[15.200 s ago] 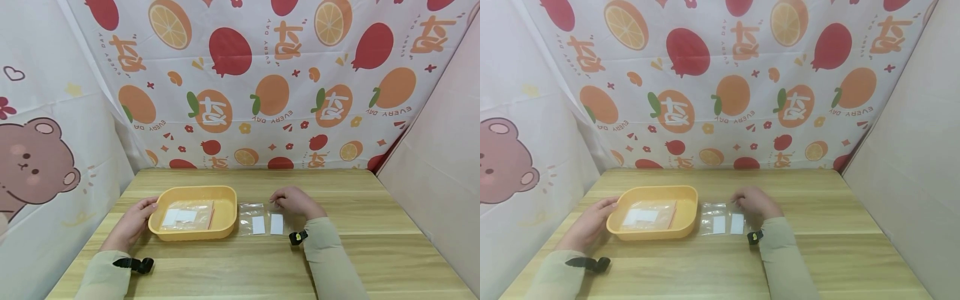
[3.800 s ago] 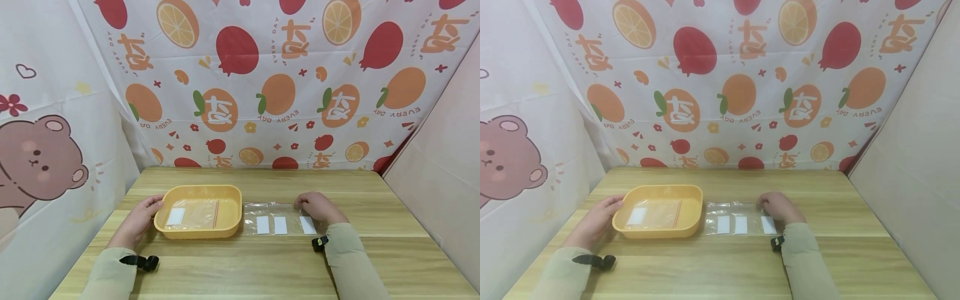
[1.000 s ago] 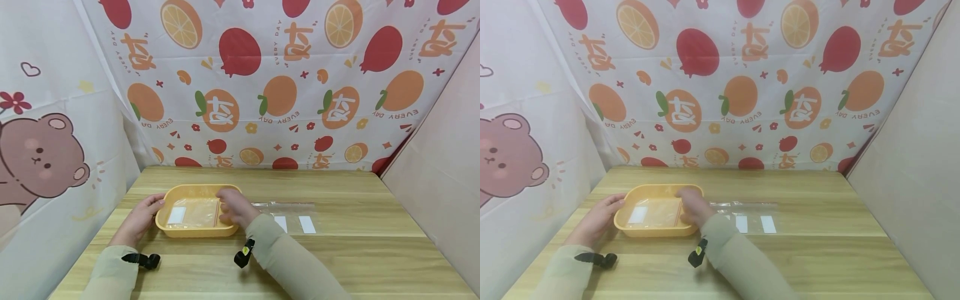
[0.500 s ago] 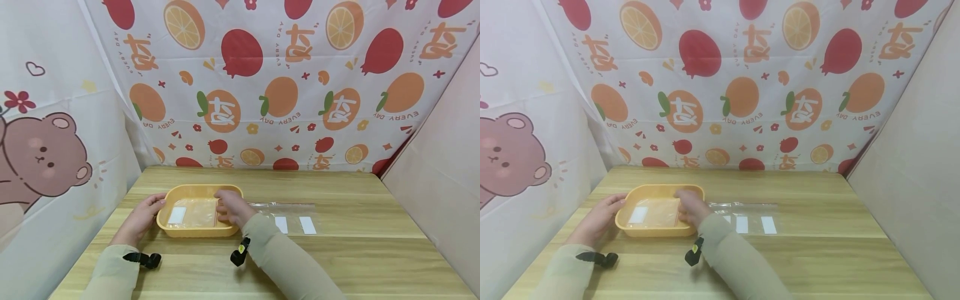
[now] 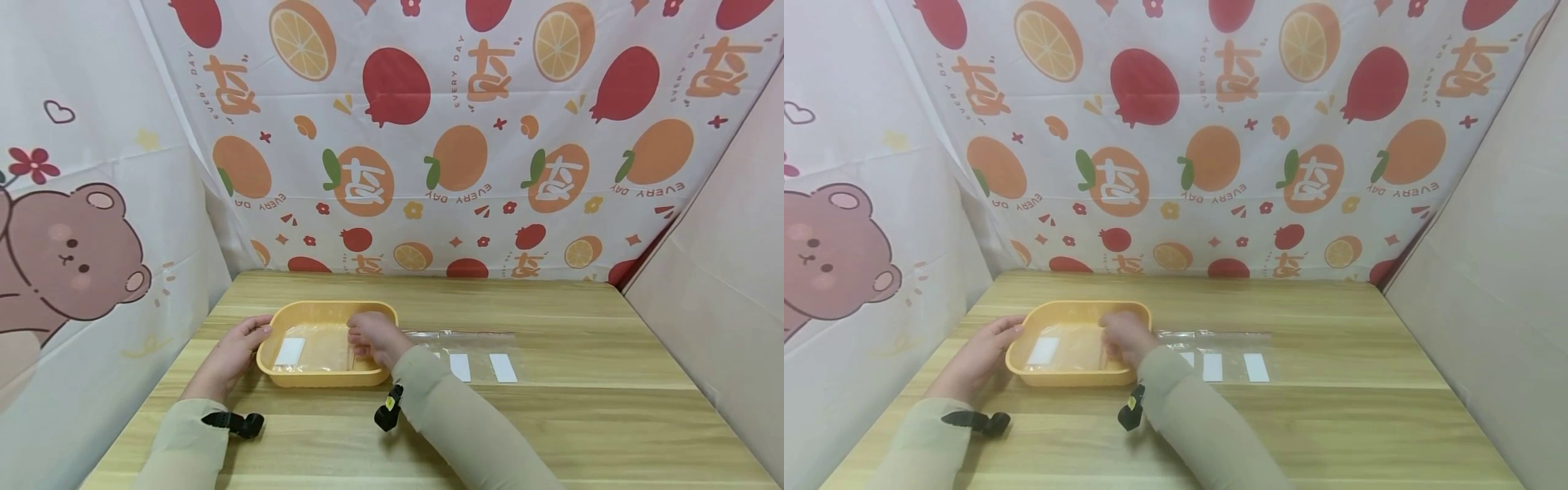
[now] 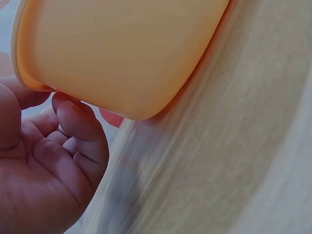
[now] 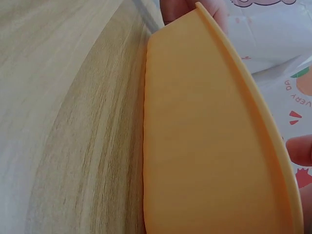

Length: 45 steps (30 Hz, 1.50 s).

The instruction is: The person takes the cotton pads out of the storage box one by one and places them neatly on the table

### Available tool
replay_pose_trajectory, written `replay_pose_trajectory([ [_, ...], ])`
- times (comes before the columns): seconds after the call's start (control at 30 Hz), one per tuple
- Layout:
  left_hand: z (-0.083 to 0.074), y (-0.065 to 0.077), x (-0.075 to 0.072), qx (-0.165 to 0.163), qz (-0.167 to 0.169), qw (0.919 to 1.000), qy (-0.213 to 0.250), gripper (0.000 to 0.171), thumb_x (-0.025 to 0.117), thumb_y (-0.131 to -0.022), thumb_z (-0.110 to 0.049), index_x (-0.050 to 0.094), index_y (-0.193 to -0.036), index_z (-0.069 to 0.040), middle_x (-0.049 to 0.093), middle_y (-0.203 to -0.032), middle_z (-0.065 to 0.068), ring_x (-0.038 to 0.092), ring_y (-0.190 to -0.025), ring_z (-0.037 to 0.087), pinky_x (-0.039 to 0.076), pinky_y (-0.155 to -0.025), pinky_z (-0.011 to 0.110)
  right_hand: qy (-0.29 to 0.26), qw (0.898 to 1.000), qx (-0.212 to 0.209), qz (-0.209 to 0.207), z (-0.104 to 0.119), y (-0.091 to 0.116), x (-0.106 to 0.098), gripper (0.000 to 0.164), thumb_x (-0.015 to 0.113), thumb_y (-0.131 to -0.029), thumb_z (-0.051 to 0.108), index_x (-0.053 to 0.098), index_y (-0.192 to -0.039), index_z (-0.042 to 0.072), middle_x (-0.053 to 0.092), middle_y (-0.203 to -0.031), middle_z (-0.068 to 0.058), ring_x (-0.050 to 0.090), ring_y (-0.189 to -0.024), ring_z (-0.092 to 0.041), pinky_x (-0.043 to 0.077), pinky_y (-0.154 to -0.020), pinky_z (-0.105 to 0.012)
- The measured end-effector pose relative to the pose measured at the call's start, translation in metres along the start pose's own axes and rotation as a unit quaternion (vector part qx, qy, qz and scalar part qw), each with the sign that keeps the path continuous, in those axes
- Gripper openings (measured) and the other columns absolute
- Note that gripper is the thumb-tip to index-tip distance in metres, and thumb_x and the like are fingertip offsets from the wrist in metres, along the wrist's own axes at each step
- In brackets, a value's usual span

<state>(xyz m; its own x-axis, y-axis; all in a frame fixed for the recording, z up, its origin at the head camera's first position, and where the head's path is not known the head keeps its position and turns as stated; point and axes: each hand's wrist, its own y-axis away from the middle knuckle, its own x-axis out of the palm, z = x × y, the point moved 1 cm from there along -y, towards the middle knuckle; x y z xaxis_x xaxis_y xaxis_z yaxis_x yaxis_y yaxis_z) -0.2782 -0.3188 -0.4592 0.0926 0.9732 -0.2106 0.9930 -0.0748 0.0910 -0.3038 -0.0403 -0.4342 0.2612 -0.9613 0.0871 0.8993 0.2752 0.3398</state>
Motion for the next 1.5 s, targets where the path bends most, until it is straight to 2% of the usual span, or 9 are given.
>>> replay_pose_trajectory([
  [0.13, 0.000, 0.000, 0.000, -0.001, 0.002, 1.0000, 0.000, 0.056, 0.042, -0.111, -0.030, 0.031, -0.153, 0.006, 0.038, -0.150, 0.028, 0.059, -0.108, 0.007, 0.054, -0.086, 0.028, 0.018, 1.000, -0.006, 0.015, -0.003, -0.003, 0.001, 0.015, 0.059, -0.093, 0.011, 0.062, -0.104, 0.001, 0.063, -0.102, -0.011, 0.058, -0.082, -0.018, 0.049, -0.063, -0.031],
  [0.33, -0.001, 0.001, 0.001, -0.004, 0.000, 1.0000, -0.004, 0.057, 0.042, -0.111, -0.031, 0.031, -0.153, 0.005, 0.037, -0.151, 0.027, 0.058, -0.109, 0.007, 0.054, -0.086, 0.027, 0.002, 0.999, 0.004, 0.032, -0.006, -0.001, 0.002, 0.041, 0.064, -0.091, 0.010, 0.055, -0.128, -0.003, 0.061, -0.123, -0.023, 0.064, -0.109, -0.032, 0.058, -0.078, -0.040],
  [0.4, -0.002, 0.002, 0.001, -0.005, -0.001, 1.0000, -0.004, 0.056, 0.042, -0.111, -0.031, 0.031, -0.153, 0.005, 0.037, -0.151, 0.027, 0.058, -0.108, 0.006, 0.054, -0.086, 0.027, 0.004, 0.999, 0.004, 0.041, -0.006, -0.001, 0.003, 0.037, 0.064, -0.091, 0.009, 0.057, -0.125, -0.004, 0.063, -0.117, -0.021, 0.066, -0.102, -0.030, 0.059, -0.075, -0.038],
  [0.57, -0.002, 0.003, 0.001, -0.001, 0.000, 1.0000, -0.002, 0.056, 0.041, -0.111, -0.029, 0.031, -0.153, 0.006, 0.037, -0.151, 0.028, 0.058, -0.106, 0.003, 0.054, -0.086, 0.027, 0.055, 0.996, -0.006, 0.068, -0.008, -0.002, 0.005, 0.007, 0.064, -0.094, 0.009, 0.062, -0.094, 0.002, 0.062, -0.084, -0.008, 0.057, -0.065, -0.017, 0.049, -0.054, -0.025],
  [0.7, -0.002, 0.003, 0.001, 0.001, -0.001, 1.0000, -0.001, 0.056, 0.041, -0.111, -0.029, 0.031, -0.153, 0.006, 0.038, -0.150, 0.028, 0.058, -0.104, 0.001, 0.054, -0.085, 0.026, 0.102, 0.991, -0.017, 0.088, -0.009, -0.003, 0.005, 0.014, 0.063, -0.095, 0.011, 0.063, -0.084, 0.002, 0.057, -0.070, -0.005, 0.049, -0.053, -0.015, 0.043, -0.047, -0.023],
  [1.0, -0.002, 0.002, 0.001, 0.001, 0.003, 1.0000, -0.005, 0.057, 0.042, -0.111, -0.031, 0.030, -0.153, 0.006, 0.037, -0.150, 0.029, 0.058, -0.106, 0.003, 0.053, -0.086, 0.026, 0.144, 0.982, -0.031, 0.122, -0.010, -0.004, 0.007, 0.016, 0.068, -0.095, 0.012, 0.076, -0.100, -0.001, 0.072, -0.090, -0.008, 0.056, -0.060, -0.015, 0.052, -0.057, -0.026],
  [1.13, -0.002, 0.002, 0.001, -0.001, 0.003, 1.0000, -0.006, 0.058, 0.042, -0.111, -0.032, 0.030, -0.153, 0.006, 0.037, -0.151, 0.029, 0.058, -0.107, 0.003, 0.053, -0.086, 0.025, 0.156, 0.977, -0.038, 0.143, -0.011, -0.003, 0.009, 0.030, 0.067, -0.094, 0.007, 0.069, -0.122, -0.003, 0.073, -0.097, -0.008, 0.066, -0.072, -0.018, 0.057, -0.068, -0.032],
  [1.27, -0.001, 0.001, 0.001, 0.002, 0.003, 1.0000, -0.003, 0.057, 0.042, -0.111, -0.032, 0.031, -0.153, 0.006, 0.038, -0.150, 0.029, 0.058, -0.107, 0.004, 0.054, -0.086, 0.026, 0.129, 0.981, -0.037, 0.141, -0.010, 0.000, 0.010, 0.038, 0.053, -0.100, 0.001, 0.058, -0.137, -0.002, 0.074, -0.101, -0.009, 0.072, -0.087, -0.025, 0.059, -0.077, -0.038],
  [1.5, 0.000, 0.001, 0.000, 0.004, 0.002, 1.0000, 0.000, 0.056, 0.042, -0.111, -0.030, 0.031, -0.152, 0.006, 0.037, -0.150, 0.029, 0.059, -0.107, 0.004, 0.054, -0.085, 0.026, 0.084, 0.987, -0.038, 0.130, -0.007, 0.002, 0.011, 0.037, 0.047, -0.103, 0.000, 0.054, -0.140, -0.003, 0.073, -0.103, -0.013, 0.072, -0.090, -0.029, 0.060, -0.077, -0.040],
])
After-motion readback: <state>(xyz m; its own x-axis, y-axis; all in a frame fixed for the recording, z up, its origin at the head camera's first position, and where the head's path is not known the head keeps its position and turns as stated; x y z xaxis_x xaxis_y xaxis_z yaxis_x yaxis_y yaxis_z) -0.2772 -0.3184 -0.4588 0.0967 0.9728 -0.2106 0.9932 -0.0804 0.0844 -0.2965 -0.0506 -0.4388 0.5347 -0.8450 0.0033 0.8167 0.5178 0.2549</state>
